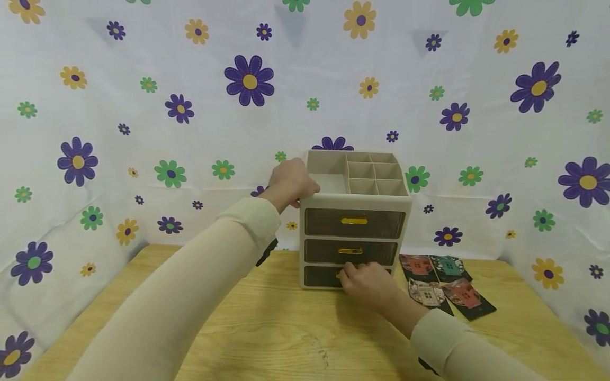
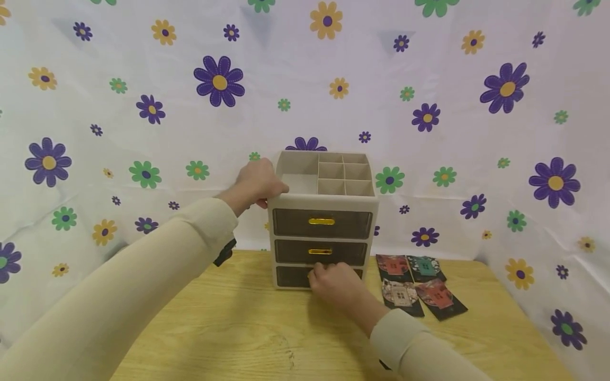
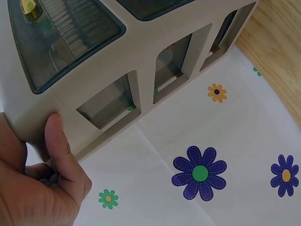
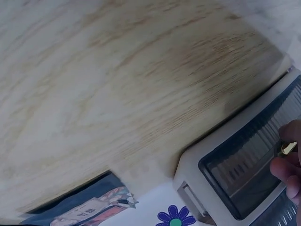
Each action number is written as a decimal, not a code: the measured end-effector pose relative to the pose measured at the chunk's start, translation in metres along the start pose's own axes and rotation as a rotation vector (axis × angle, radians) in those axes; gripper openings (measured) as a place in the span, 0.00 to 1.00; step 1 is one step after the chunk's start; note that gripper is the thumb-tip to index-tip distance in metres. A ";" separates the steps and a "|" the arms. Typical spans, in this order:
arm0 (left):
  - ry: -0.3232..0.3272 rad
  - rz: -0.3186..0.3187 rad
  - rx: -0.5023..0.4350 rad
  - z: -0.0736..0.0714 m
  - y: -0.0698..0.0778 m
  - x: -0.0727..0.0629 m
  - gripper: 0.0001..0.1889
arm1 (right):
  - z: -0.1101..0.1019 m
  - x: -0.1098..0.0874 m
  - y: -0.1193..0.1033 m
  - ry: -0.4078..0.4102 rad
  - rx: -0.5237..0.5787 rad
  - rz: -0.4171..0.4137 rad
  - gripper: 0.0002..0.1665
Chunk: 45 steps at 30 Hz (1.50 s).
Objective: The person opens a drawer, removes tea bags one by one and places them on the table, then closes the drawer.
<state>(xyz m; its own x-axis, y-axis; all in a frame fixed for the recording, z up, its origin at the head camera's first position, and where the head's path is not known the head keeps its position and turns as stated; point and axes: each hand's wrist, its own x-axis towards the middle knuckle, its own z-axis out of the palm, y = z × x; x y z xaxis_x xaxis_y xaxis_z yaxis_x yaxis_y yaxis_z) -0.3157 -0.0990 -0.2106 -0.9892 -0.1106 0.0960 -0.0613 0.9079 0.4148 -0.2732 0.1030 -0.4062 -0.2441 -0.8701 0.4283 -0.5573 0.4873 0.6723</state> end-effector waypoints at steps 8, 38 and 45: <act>0.006 0.008 0.023 0.000 0.003 -0.001 0.15 | 0.001 0.001 -0.001 0.016 -0.046 -0.040 0.23; 0.018 0.003 0.021 -0.001 0.000 -0.004 0.16 | -0.035 -0.005 -0.020 0.129 0.012 -0.138 0.35; 0.011 0.003 0.029 -0.001 0.001 -0.003 0.17 | -0.041 -0.012 -0.025 0.143 0.030 -0.160 0.31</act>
<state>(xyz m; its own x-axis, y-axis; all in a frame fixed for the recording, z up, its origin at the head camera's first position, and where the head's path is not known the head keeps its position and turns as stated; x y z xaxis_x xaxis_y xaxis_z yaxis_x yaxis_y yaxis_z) -0.3132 -0.0979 -0.2095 -0.9879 -0.1120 0.1074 -0.0621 0.9195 0.3881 -0.2238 0.1044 -0.4036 -0.0366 -0.9158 0.4000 -0.6035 0.3393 0.7216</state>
